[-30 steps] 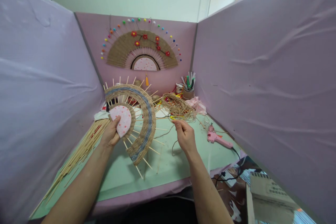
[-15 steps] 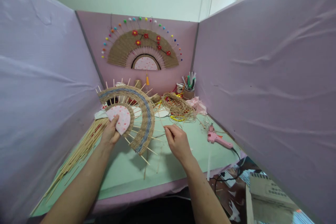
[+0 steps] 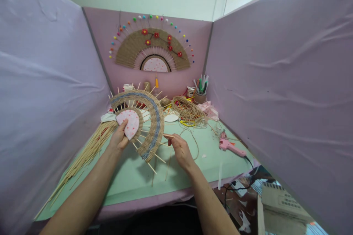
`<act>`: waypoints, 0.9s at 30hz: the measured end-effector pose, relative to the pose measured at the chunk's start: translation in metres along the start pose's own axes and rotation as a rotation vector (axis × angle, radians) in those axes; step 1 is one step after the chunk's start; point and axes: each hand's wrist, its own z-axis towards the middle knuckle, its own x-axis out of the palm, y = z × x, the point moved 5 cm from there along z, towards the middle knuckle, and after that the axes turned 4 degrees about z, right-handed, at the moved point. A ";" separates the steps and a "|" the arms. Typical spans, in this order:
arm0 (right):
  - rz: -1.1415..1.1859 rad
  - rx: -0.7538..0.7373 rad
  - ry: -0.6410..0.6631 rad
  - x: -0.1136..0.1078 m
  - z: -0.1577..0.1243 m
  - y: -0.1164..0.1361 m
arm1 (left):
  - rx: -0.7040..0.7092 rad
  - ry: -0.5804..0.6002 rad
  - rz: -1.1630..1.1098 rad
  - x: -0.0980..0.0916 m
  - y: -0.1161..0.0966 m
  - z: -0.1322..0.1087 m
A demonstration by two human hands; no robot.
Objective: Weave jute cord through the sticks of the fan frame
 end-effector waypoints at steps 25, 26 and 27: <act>-0.370 0.051 -0.070 -0.016 -0.013 0.024 | 0.183 -0.087 0.068 0.006 -0.005 -0.013; -0.387 0.053 -0.081 -0.016 -0.015 0.026 | 0.187 -0.084 0.066 0.006 -0.005 -0.013; -0.397 0.053 -0.084 -0.015 -0.016 0.028 | 0.192 -0.081 0.063 0.006 -0.005 -0.013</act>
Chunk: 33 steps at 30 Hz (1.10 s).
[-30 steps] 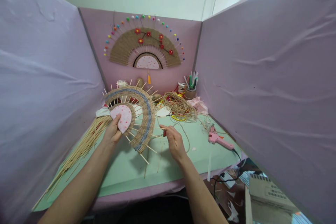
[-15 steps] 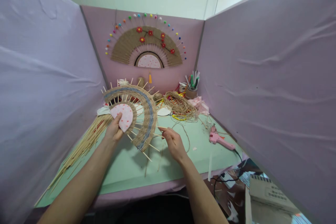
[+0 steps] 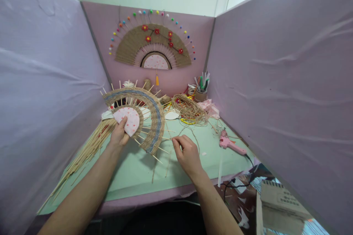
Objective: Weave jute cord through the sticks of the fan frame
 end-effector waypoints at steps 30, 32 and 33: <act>0.371 -0.019 -0.003 -0.001 -0.018 -0.024 | -0.117 0.005 -0.055 0.037 0.034 -0.002; 0.367 -0.020 0.004 0.002 -0.019 -0.025 | -0.138 -0.007 -0.057 0.031 0.037 -0.001; 0.368 -0.024 0.010 0.004 -0.019 -0.025 | -0.148 -0.007 -0.061 0.030 0.037 -0.001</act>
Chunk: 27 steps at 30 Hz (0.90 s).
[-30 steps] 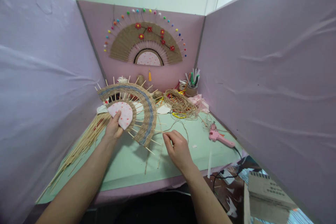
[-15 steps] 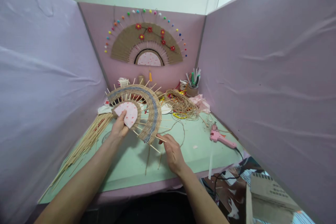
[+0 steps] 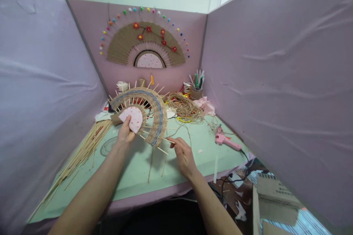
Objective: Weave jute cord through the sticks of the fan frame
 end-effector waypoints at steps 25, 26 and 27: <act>-0.622 0.021 0.023 0.010 -0.005 0.037 | 0.196 -0.044 -0.014 -0.007 -0.013 -0.002; -0.631 0.022 0.020 0.011 -0.006 0.039 | 0.199 -0.043 -0.014 -0.007 -0.013 -0.002; -0.635 0.021 0.018 0.012 -0.006 0.040 | 0.202 -0.043 -0.015 -0.007 -0.014 -0.002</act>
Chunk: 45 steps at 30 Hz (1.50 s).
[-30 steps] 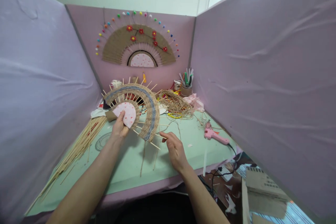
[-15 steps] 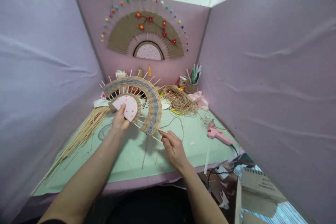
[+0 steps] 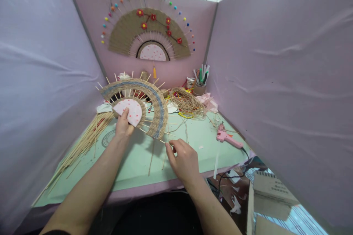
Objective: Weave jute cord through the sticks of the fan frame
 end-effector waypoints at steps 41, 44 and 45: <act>0.673 0.274 0.069 0.044 0.000 -0.033 | -0.145 -0.051 -0.072 0.000 0.001 0.000; 0.600 0.314 -0.046 0.033 0.003 -0.045 | -0.167 -0.064 -0.075 -0.001 0.003 0.000; 0.548 0.300 -0.090 0.029 0.004 -0.046 | -0.166 -0.067 -0.074 -0.001 0.003 0.000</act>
